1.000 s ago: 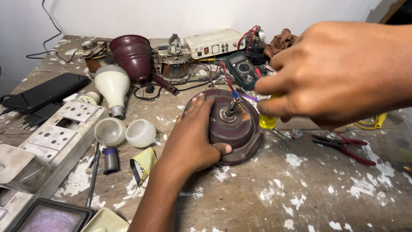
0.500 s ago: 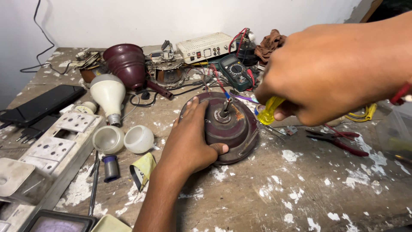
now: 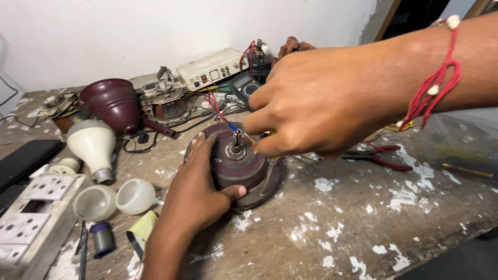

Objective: The person uses a yellow-handled screwdriver to unscrew screws from the housing of a ceiling fan motor, pries and lifts the cover, and manipulates the wires and terminal parts. They then set the multimeter on the bench, adjust its dial, and continue unscrewing and repositioning the fan housing.

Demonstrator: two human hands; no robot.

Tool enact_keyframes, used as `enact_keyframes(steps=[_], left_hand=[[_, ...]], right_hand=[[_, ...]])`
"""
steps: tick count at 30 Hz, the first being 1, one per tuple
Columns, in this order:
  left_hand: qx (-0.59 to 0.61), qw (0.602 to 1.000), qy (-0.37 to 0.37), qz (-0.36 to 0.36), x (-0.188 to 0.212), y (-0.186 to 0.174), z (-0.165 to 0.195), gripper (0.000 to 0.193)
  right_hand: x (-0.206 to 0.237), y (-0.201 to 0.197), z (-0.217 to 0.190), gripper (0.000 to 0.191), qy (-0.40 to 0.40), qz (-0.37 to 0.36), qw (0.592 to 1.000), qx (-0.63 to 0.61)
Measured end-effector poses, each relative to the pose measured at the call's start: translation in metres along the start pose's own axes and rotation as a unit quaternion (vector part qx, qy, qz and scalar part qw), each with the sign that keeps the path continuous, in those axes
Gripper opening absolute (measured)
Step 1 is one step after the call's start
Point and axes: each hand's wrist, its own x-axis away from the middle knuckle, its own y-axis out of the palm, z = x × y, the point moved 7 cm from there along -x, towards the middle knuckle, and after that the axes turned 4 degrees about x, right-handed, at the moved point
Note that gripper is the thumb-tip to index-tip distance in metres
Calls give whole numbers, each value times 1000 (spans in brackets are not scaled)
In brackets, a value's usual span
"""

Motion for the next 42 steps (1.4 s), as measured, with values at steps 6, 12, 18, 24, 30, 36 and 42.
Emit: enact_keyframes(steps=[6,12,18,24,30,36,42], left_hand=[[6,1000,6,-1,-6,4,-5,121],[24,998,62,22,-9,10,-11,119],[7,998,58,17,-12,10,-13,117],[17,998,-54,-34,-11,15,-16,112],[18,997,-63,-40,-11,14,-9,114],[31,998,-45,-33,-12,16,-9,110],[14,1000,-20,-20,-13,19,-17,114]], right_hand=[[-12,3,7,27,125,-114,986,-15],[-1,10,20,20,323,-255,905,-111],[10,14,15,26,303,-240,910,-149],[26,-5,-1,29,109,9,993,-34],[35,-1,-7,19,7,83,991,102],[34,7,-13,17,-21,81,993,89],[35,26,4,27,107,-68,991,-45]])
